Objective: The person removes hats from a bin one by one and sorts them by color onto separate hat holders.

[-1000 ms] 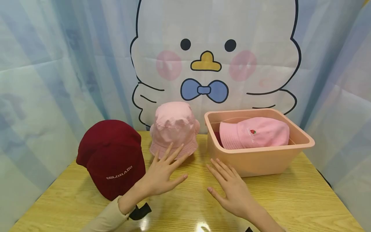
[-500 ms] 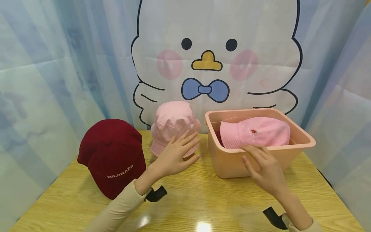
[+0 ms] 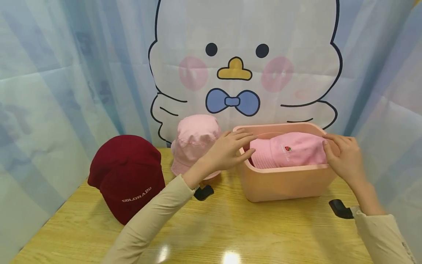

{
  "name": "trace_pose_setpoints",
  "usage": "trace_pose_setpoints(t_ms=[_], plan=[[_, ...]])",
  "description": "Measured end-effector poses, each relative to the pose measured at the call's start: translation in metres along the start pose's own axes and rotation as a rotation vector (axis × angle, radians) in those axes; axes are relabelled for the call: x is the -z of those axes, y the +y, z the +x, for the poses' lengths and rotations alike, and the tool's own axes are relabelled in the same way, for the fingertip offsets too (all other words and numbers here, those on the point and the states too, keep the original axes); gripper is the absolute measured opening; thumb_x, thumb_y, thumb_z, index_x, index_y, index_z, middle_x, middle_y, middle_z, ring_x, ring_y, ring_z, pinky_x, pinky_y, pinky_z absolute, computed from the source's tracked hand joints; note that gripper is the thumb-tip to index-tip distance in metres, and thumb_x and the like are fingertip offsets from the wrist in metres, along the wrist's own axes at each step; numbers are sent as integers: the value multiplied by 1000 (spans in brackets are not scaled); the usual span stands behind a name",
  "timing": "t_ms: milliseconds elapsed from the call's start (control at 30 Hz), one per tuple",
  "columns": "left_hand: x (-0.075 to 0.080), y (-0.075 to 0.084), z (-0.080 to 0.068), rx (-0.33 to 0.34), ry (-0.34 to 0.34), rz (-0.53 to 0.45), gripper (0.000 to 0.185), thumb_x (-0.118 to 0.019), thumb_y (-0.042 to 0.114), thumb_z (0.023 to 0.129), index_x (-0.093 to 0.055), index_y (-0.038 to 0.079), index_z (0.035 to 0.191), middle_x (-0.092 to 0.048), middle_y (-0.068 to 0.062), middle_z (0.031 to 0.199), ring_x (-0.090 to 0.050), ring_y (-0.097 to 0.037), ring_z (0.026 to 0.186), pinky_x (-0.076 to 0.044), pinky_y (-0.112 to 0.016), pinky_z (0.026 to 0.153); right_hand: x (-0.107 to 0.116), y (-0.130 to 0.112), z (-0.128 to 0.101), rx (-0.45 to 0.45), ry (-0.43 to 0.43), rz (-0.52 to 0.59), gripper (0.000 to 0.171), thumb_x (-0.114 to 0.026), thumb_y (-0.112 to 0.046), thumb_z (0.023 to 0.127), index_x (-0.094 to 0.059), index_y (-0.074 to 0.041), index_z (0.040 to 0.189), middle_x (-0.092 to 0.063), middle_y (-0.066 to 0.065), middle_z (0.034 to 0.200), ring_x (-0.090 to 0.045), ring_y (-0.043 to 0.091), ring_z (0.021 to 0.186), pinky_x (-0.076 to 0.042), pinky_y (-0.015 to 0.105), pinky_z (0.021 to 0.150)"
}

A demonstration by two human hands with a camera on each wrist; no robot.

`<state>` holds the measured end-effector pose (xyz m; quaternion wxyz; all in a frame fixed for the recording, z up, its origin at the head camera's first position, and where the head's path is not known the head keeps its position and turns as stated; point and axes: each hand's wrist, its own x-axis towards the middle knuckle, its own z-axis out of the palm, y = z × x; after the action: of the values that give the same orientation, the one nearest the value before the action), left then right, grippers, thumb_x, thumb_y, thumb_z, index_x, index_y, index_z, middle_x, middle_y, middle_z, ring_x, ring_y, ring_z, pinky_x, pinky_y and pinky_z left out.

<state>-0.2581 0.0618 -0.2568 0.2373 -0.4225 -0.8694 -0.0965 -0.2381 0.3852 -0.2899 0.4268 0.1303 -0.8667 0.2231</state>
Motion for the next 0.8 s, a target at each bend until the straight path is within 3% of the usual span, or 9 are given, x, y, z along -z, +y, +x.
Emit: trace_pose_setpoints(t_ms=[100, 167, 267, 500, 700, 800], plan=[[-3, 1, 20, -42, -17, 62, 38, -40, 39, 93, -48, 24, 126, -49, 8, 130, -41, -14, 124, -30, -41, 102, 4, 16, 10, -93, -149, -58, 30, -45, -18, 90, -58, 3, 109, -55, 8, 125, -39, 46, 105, -24, 61, 88], [-6, 3, 32, -55, -43, 82, 37, -39, 39, 93, -47, 26, 127, -48, 9, 132, -40, -15, 125, -30, -43, 102, 6, 26, 15, -144, -259, -102, 37, -40, -24, 93, -53, 2, 115, -44, 31, 125, -31, 52, 113, -18, 67, 89], [-13, 5, 48, -76, -106, 96, 38, -37, 39, 94, -46, 26, 129, -45, 8, 134, -37, -18, 128, -27, -46, 104, 6, 39, 18, -185, -369, -146, 43, -32, -30, 95, -48, 2, 120, -34, 32, 133, -24, 55, 118, -14, 70, 86], [-28, 11, 80, -116, -212, 162, 33, -36, 37, 94, -48, 22, 121, -50, 9, 128, -39, -19, 126, -25, -48, 105, -1, 57, 12, -257, -501, -168, 52, -18, -32, 97, -37, 5, 128, -26, 35, 135, -19, 56, 121, -16, 70, 87], [-26, 16, 104, -143, -261, 257, 33, -35, 38, 95, -44, 25, 124, -51, 9, 126, -39, -17, 123, -23, -48, 106, -1, 55, 6, -298, -511, -217, 54, -13, -37, 96, -36, -1, 128, -34, 33, 131, -21, 57, 119, -19, 69, 83], [-21, 21, 116, -131, -264, 245, 35, -34, 39, 95, -41, 27, 127, -48, 10, 130, -36, -16, 126, -21, -48, 107, -1, 55, 6, -302, -512, -213, 54, -13, -38, 96, -35, -1, 129, -34, 32, 131, -21, 57, 119, -19, 70, 84]])
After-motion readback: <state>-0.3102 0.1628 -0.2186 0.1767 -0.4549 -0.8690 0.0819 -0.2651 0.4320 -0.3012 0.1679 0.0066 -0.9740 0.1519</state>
